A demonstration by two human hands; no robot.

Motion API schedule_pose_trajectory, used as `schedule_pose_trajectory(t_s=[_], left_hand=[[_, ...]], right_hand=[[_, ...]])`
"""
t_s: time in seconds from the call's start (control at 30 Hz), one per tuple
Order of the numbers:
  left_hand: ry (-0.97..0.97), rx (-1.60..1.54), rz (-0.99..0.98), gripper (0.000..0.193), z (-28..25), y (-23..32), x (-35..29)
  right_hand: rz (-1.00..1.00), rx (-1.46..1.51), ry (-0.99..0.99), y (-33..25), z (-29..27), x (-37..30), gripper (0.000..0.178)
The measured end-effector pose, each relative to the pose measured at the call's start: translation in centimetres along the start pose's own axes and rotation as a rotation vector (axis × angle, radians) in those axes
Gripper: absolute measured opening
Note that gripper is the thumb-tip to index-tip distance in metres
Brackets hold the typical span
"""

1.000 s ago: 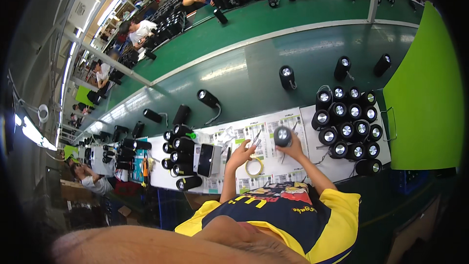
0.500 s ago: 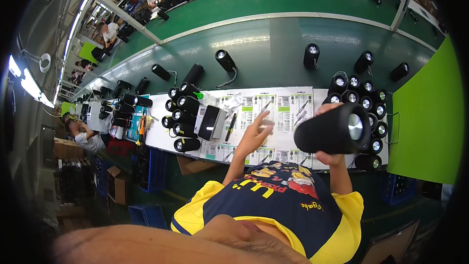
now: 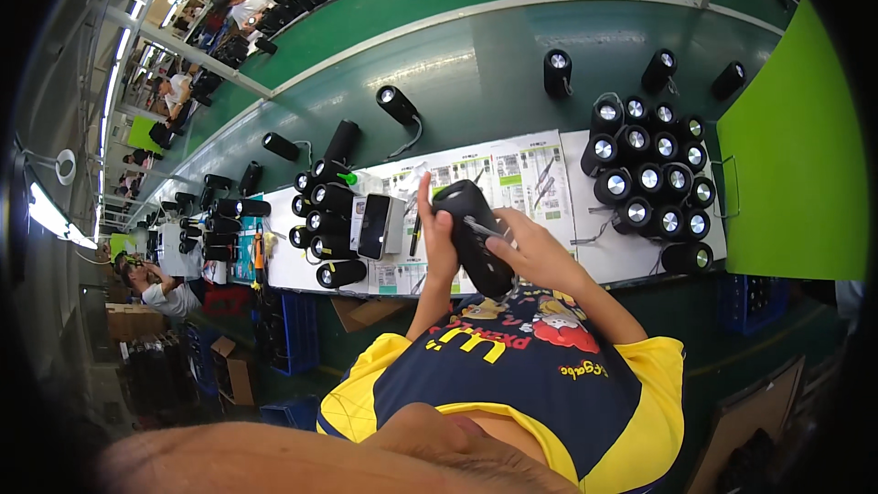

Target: Assembling and inspecting electronic components on a production line.

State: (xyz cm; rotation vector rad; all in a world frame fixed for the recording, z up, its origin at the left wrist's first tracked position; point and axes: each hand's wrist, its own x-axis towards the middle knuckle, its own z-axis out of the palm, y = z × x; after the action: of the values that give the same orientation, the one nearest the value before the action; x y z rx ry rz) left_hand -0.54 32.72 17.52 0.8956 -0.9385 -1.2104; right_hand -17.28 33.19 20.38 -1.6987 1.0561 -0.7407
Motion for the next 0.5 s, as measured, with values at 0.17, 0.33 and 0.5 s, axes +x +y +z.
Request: schedule_pose_trajectory(t_s=[0.17,0.33,0.5], left_hand=[[0.185,0.015,0.089,0.053,-2.1,-0.9,0.5],[0.071,0.023,0.099,0.046,-3.2,-0.3,1.5],[0.189,-0.198,0.053,0.037,-4.0,2.4,3.5]], right_hand=[[-0.191,-0.055,-0.066,-1.9,-0.4,-0.4,0.029],[-0.169,-0.058,-0.427,-2.6,0.5,-0.9,0.024],[-0.056,-0.567,-0.724,-2.9,1.3,-1.1,0.036]])
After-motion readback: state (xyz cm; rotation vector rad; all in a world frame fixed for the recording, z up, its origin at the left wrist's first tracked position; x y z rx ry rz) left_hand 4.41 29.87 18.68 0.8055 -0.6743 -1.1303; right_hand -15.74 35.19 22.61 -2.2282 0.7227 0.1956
